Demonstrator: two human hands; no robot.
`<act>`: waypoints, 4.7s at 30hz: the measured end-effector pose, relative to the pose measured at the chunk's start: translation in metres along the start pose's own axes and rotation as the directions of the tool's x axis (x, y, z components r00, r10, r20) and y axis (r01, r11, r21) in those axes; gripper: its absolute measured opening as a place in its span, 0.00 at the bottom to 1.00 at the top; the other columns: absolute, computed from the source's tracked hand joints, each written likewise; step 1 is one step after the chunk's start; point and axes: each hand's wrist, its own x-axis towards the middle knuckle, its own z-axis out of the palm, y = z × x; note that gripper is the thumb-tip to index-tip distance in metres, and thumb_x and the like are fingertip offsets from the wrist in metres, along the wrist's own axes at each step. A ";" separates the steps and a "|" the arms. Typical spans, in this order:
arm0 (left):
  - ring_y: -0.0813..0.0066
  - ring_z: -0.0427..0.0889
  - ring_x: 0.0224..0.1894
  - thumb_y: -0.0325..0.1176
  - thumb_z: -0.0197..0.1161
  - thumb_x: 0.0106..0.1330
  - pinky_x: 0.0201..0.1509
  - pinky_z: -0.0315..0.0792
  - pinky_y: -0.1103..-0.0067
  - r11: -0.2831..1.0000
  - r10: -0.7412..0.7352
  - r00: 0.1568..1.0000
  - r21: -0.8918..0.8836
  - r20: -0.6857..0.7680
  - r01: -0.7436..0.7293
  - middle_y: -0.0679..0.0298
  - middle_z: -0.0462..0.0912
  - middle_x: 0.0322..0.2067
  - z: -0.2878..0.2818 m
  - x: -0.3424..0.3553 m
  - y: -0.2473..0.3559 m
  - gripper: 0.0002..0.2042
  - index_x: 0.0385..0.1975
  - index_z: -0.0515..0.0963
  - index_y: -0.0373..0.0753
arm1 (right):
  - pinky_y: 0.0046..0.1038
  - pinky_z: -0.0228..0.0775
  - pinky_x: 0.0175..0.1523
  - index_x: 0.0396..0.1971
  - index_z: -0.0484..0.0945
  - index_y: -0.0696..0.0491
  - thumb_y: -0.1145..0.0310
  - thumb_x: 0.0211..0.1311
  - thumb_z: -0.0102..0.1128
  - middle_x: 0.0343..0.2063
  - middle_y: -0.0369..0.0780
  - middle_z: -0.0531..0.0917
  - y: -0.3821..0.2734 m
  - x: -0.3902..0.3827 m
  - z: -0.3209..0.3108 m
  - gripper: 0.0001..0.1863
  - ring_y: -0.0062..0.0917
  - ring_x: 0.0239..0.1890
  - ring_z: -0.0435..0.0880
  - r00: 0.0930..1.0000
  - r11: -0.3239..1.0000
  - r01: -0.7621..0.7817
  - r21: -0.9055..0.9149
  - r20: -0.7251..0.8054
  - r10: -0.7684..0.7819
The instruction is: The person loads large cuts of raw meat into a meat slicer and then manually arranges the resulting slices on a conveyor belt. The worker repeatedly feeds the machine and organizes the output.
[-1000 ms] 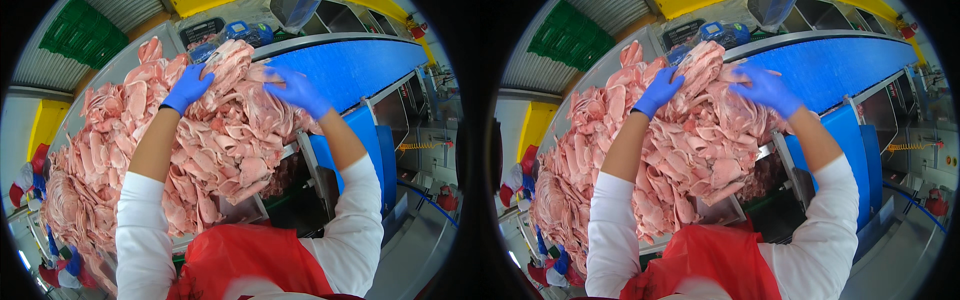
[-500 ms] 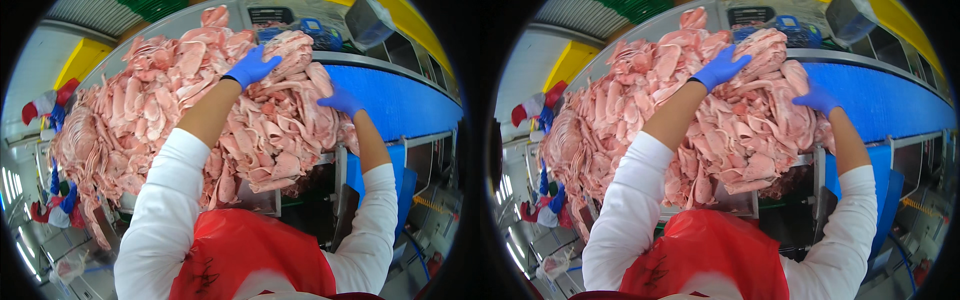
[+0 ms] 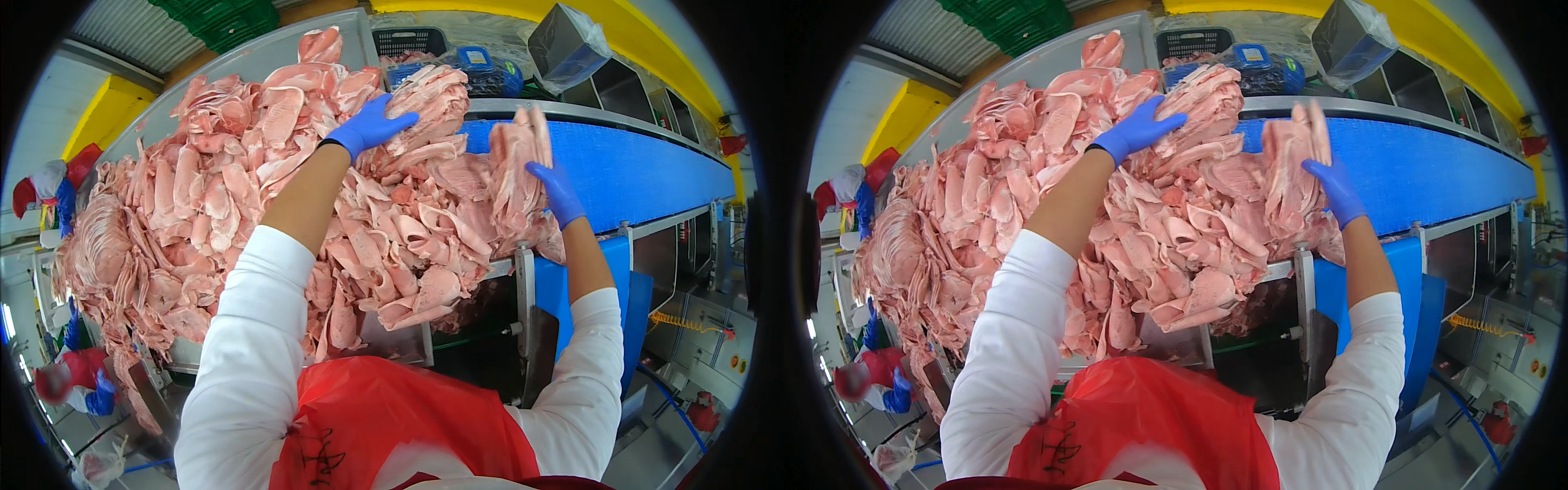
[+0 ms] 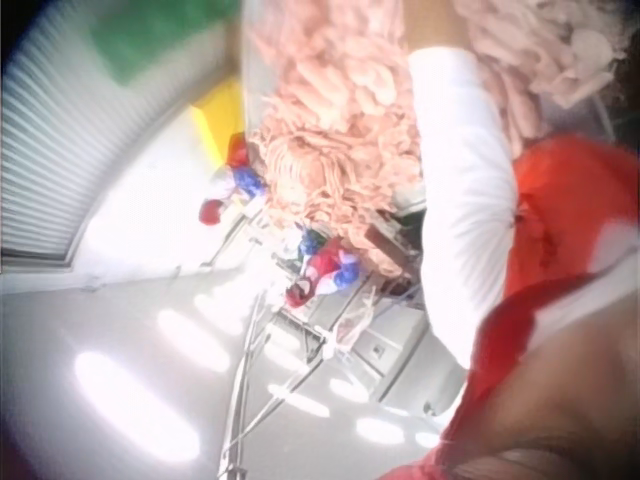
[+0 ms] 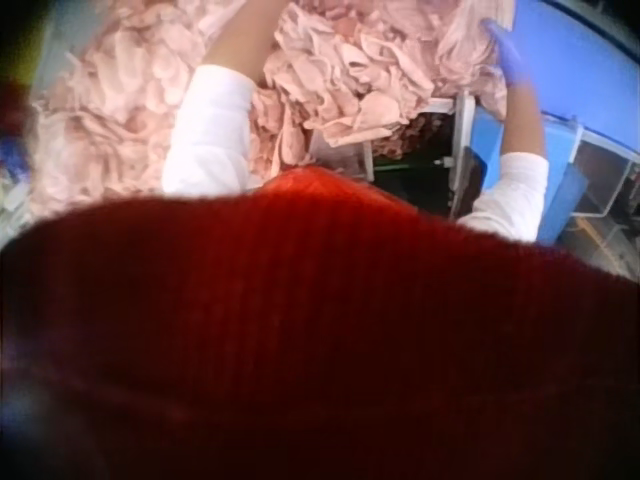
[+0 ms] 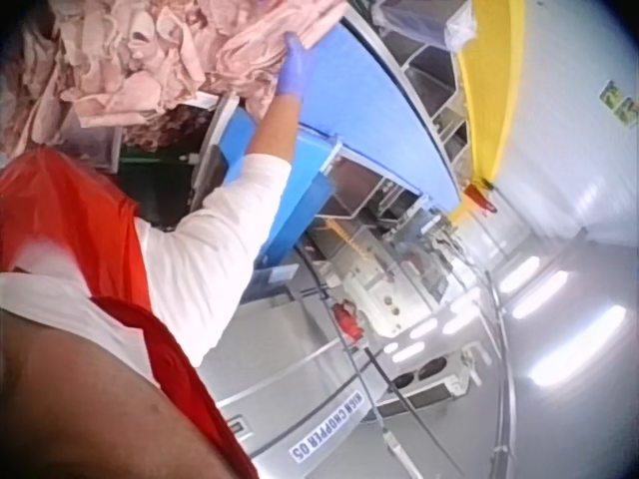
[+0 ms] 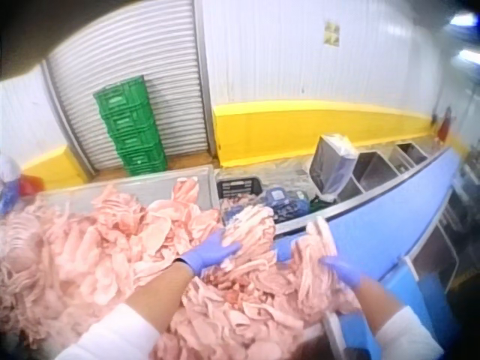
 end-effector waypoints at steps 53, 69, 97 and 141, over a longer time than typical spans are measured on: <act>0.39 0.75 0.64 0.64 0.61 0.67 0.67 0.71 0.58 0.945 -0.154 0.884 -0.326 -0.442 0.002 0.38 0.71 0.63 -0.194 -0.500 -0.103 0.45 0.76 0.56 0.43 | 0.38 0.74 0.65 0.70 0.64 0.58 0.51 0.73 0.57 0.61 0.51 0.77 -0.026 -0.227 0.534 0.35 0.37 0.61 0.80 0.837 0.898 -0.236 0.371 0.546 -0.005; 0.49 0.59 0.75 0.61 0.59 0.70 0.77 0.55 0.63 0.855 -0.438 0.036 -0.428 -0.898 -0.293 0.39 0.56 0.73 -0.449 -0.839 -0.450 0.45 0.76 0.55 0.33 | 0.37 0.73 0.64 0.68 0.65 0.62 0.48 0.68 0.63 0.60 0.56 0.77 -0.230 -0.363 1.125 0.39 0.40 0.60 0.80 0.154 0.804 0.506 0.313 0.884 -0.441; 0.38 0.50 0.78 0.52 0.61 0.73 0.79 0.47 0.52 0.918 -0.111 0.153 -0.042 -0.982 0.395 0.40 0.53 0.76 -0.346 -0.673 -0.429 0.33 0.73 0.66 0.42 | 0.43 0.76 0.56 0.56 0.80 0.53 0.52 0.66 0.59 0.48 0.49 0.85 -0.225 -0.378 0.754 0.25 0.42 0.51 0.85 0.382 0.085 0.918 -0.387 0.922 0.067; 0.64 0.70 0.70 0.28 0.56 0.76 0.74 0.62 0.71 0.714 -0.297 0.849 -0.692 -0.438 -0.107 0.55 0.75 0.65 -0.171 -0.595 -0.207 0.21 0.68 0.70 0.34 | 0.40 0.74 0.50 0.48 0.80 0.51 0.64 0.60 0.61 0.40 0.42 0.83 -0.225 -0.471 0.613 0.16 0.37 0.45 0.82 0.449 -0.022 0.892 -0.451 0.891 -0.066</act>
